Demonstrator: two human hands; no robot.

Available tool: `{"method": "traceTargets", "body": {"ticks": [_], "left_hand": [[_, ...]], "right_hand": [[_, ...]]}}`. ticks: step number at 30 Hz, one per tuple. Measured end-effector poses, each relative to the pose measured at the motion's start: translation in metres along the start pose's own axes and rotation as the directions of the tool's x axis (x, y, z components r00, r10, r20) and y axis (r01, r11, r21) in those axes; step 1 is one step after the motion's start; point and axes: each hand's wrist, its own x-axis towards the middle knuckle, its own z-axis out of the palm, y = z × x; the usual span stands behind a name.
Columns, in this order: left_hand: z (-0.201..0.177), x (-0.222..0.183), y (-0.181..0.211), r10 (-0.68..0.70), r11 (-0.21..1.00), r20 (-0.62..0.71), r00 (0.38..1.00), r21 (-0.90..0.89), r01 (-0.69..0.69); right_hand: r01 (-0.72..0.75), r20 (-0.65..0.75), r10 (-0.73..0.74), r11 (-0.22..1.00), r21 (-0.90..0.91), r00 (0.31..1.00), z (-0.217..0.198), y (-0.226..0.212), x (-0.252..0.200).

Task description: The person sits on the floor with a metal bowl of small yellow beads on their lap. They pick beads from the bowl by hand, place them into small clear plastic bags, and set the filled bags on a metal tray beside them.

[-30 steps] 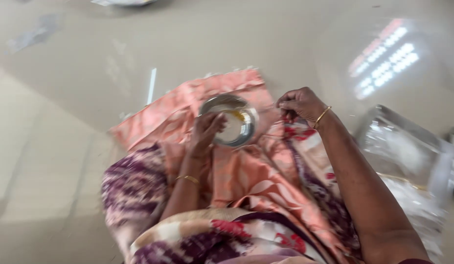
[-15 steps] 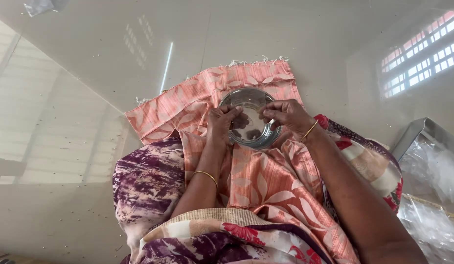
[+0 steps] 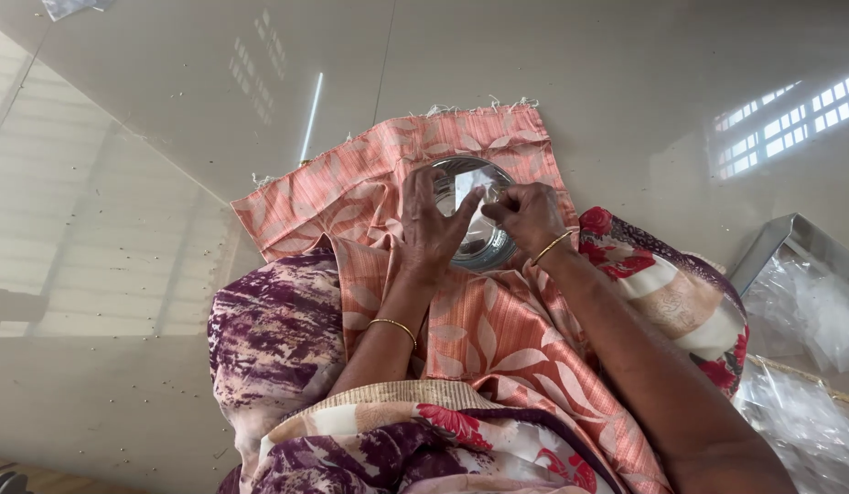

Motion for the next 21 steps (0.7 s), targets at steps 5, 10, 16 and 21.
{"method": "traceTargets", "body": {"ticks": [5, 10, 16, 21], "left_hand": [[0.008, -0.001, -0.008, -0.216, 0.962, 0.14, 0.966, -0.136, 0.235], [0.021, -0.009, -0.034, -0.194, 0.963, 0.142, 0.971, -0.159, 0.216], [0.019, -0.008, -0.036, -0.189, 0.933, 0.153, 0.97, -0.281, 0.226], [0.026, -0.014, -0.046, -0.025, 0.989, 0.16, 0.987, -0.141, 0.047]], "right_hand": [[0.169, -0.047, -0.189, 0.947, -0.274, 0.981, 0.012, -0.028, -0.014], [0.247, -0.043, -0.269, 0.929, -0.277, 0.962, 0.018, -0.031, -0.018], [0.233, -0.078, -0.254, 0.95, -0.209, 0.964, 0.02, -0.025, -0.016], [0.344, -0.047, -0.441, 0.758, -0.554, 0.896, 0.017, -0.044, -0.024]]}}
